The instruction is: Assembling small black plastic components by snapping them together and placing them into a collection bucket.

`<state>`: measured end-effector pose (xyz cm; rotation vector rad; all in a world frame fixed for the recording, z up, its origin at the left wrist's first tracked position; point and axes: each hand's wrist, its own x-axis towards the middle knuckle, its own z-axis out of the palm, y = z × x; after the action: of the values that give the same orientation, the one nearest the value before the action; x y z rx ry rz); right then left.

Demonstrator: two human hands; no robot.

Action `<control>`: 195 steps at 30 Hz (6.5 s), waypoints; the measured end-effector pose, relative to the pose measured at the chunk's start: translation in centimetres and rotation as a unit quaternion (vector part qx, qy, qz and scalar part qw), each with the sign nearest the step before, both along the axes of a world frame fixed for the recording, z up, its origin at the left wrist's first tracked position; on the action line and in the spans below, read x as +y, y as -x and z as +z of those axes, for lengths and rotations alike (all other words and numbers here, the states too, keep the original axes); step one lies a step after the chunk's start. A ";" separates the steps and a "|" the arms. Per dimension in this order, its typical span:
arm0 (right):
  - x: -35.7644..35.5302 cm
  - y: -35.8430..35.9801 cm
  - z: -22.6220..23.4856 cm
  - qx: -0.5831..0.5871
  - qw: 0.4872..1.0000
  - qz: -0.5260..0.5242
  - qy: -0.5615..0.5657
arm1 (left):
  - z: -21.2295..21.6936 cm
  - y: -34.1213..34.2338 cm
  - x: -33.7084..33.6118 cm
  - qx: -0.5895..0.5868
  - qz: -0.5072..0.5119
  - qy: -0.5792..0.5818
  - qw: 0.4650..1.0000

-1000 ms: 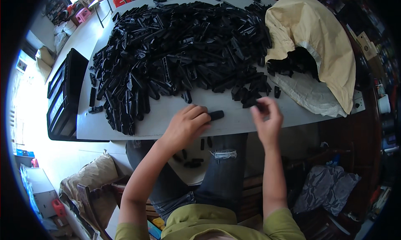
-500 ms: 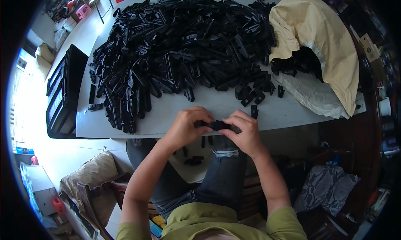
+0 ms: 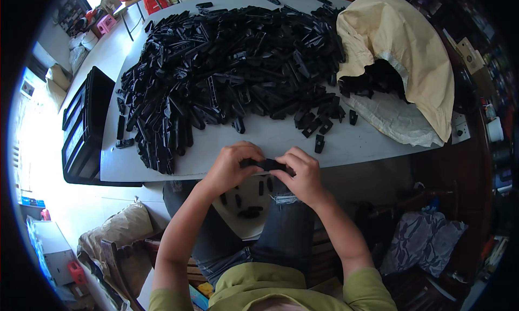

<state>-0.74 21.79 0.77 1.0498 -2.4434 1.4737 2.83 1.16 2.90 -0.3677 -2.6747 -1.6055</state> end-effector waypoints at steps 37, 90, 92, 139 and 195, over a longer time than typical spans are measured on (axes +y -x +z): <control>4.2 1.0 -0.1 -0.321 0.917 -0.124 0.200 | 0.1 2.7 3.1 0.028 0.134 -0.176 0.975; 1.0 -0.1 1.7 -0.427 0.827 -0.019 0.364 | -0.5 0.3 -0.8 0.110 0.012 0.075 0.991; 0.5 -0.6 1.2 -0.443 0.858 0.046 0.256 | -0.6 0.3 -0.8 0.123 0.005 0.083 0.989; 1.7 1.8 0.7 0.018 0.999 -0.032 0.008 | -0.5 1.8 0.6 0.127 -0.031 0.106 0.986; 5.5 4.5 3.4 0.136 0.967 -0.148 -0.159 | 2.2 2.6 -0.4 0.117 -0.008 0.177 0.977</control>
<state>-5.26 27.33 4.21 0.8172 -2.5419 0.8116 0.25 0.72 5.13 -0.5423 -2.7647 -1.0039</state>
